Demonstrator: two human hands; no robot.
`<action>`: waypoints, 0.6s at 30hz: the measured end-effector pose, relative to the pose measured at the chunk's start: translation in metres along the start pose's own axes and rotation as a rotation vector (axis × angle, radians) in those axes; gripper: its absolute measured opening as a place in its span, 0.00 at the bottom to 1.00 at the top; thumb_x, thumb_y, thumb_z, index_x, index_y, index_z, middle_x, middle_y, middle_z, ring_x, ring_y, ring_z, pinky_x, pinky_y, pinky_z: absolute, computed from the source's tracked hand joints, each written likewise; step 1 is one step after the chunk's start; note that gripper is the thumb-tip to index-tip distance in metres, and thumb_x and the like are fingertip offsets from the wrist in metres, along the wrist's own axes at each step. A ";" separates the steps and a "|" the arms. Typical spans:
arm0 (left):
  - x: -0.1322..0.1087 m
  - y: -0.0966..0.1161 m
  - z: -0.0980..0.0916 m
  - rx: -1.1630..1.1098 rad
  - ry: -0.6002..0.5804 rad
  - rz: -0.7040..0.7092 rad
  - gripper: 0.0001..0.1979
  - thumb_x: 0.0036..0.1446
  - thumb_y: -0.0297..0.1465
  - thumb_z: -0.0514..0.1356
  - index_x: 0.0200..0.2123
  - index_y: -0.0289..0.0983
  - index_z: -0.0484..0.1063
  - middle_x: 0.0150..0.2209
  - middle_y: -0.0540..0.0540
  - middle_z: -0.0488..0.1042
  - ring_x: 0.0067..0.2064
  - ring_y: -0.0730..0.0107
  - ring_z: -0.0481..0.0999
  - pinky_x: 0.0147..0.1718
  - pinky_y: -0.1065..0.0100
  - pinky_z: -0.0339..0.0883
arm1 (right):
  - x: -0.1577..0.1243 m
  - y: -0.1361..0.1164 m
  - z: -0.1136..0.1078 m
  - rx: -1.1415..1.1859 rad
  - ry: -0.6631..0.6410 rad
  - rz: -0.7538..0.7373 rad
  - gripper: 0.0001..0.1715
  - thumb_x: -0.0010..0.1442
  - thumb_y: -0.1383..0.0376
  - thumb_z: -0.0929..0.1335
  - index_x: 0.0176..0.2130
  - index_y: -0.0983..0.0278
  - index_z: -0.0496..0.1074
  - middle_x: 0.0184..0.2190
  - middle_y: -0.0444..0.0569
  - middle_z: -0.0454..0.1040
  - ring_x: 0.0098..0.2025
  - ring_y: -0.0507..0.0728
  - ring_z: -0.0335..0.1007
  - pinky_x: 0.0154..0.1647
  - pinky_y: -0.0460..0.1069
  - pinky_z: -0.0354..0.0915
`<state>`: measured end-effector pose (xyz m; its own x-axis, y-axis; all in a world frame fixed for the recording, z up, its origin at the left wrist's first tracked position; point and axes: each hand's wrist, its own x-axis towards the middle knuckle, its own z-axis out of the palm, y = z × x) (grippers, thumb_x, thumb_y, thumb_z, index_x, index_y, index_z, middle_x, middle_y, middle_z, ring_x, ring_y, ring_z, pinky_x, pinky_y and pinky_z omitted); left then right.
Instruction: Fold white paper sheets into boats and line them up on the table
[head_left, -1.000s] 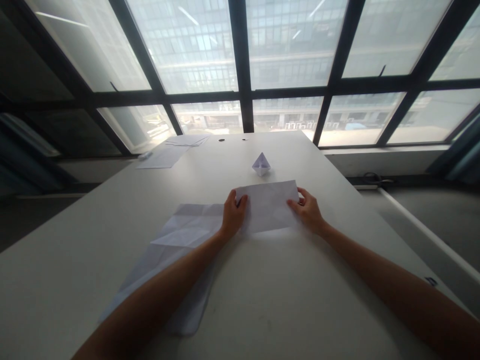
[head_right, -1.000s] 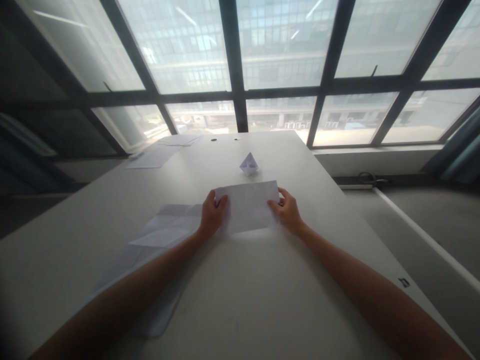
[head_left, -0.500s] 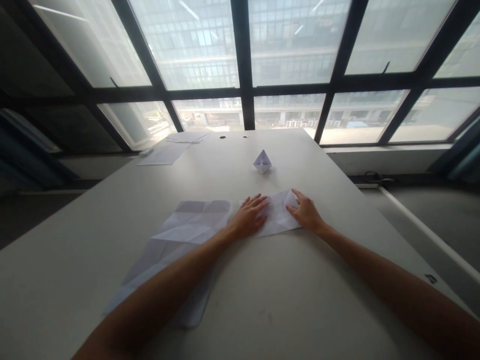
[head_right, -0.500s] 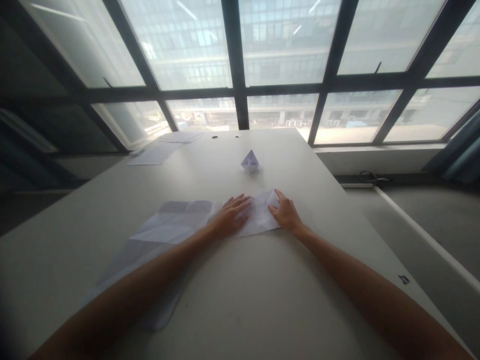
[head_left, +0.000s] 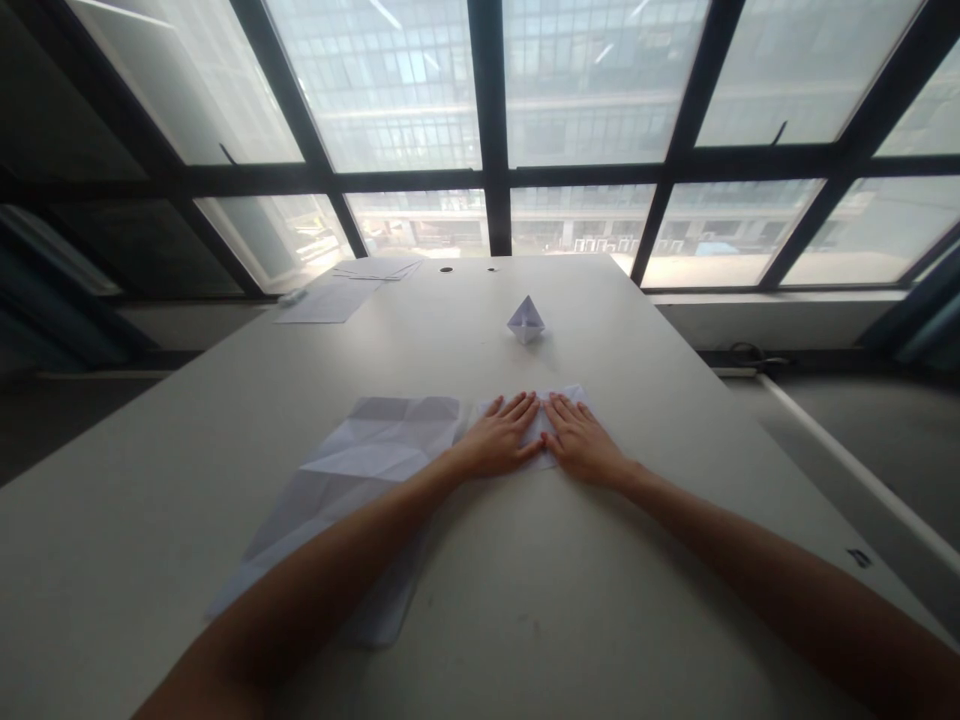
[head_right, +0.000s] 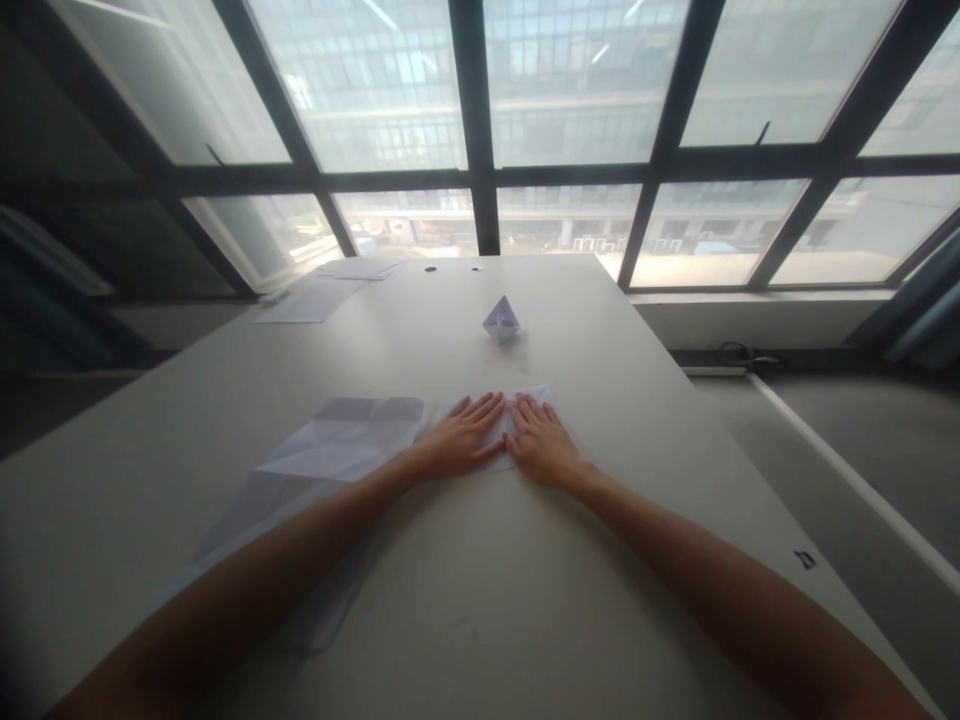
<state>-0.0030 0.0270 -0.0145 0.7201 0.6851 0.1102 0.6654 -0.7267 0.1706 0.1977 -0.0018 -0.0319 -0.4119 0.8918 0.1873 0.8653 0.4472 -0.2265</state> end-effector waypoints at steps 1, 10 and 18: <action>0.000 0.000 -0.001 -0.005 0.002 -0.001 0.36 0.68 0.50 0.45 0.71 0.37 0.46 0.72 0.39 0.46 0.72 0.57 0.45 0.68 0.55 0.35 | 0.000 0.002 0.000 -0.007 -0.004 0.006 0.37 0.69 0.57 0.56 0.69 0.74 0.52 0.71 0.64 0.48 0.73 0.65 0.41 0.71 0.62 0.43; 0.001 0.004 -0.017 0.020 0.121 -0.062 0.25 0.67 0.44 0.51 0.64 0.43 0.64 0.63 0.44 0.67 0.61 0.54 0.67 0.59 0.55 0.59 | 0.001 0.029 -0.020 0.061 -0.079 -0.166 0.37 0.71 0.52 0.55 0.71 0.67 0.50 0.71 0.56 0.48 0.73 0.61 0.41 0.71 0.61 0.42; 0.000 0.004 -0.019 0.009 0.157 -0.011 0.18 0.63 0.38 0.58 0.56 0.45 0.73 0.51 0.42 0.73 0.52 0.55 0.70 0.55 0.55 0.64 | 0.004 0.051 -0.028 0.093 0.006 -0.217 0.28 0.69 0.57 0.62 0.64 0.61 0.65 0.67 0.55 0.60 0.69 0.61 0.53 0.69 0.60 0.50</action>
<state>-0.0043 0.0248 0.0046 0.6736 0.6919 0.2599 0.6753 -0.7191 0.1641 0.2482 0.0229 -0.0155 -0.5833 0.7737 0.2472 0.7265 0.6331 -0.2670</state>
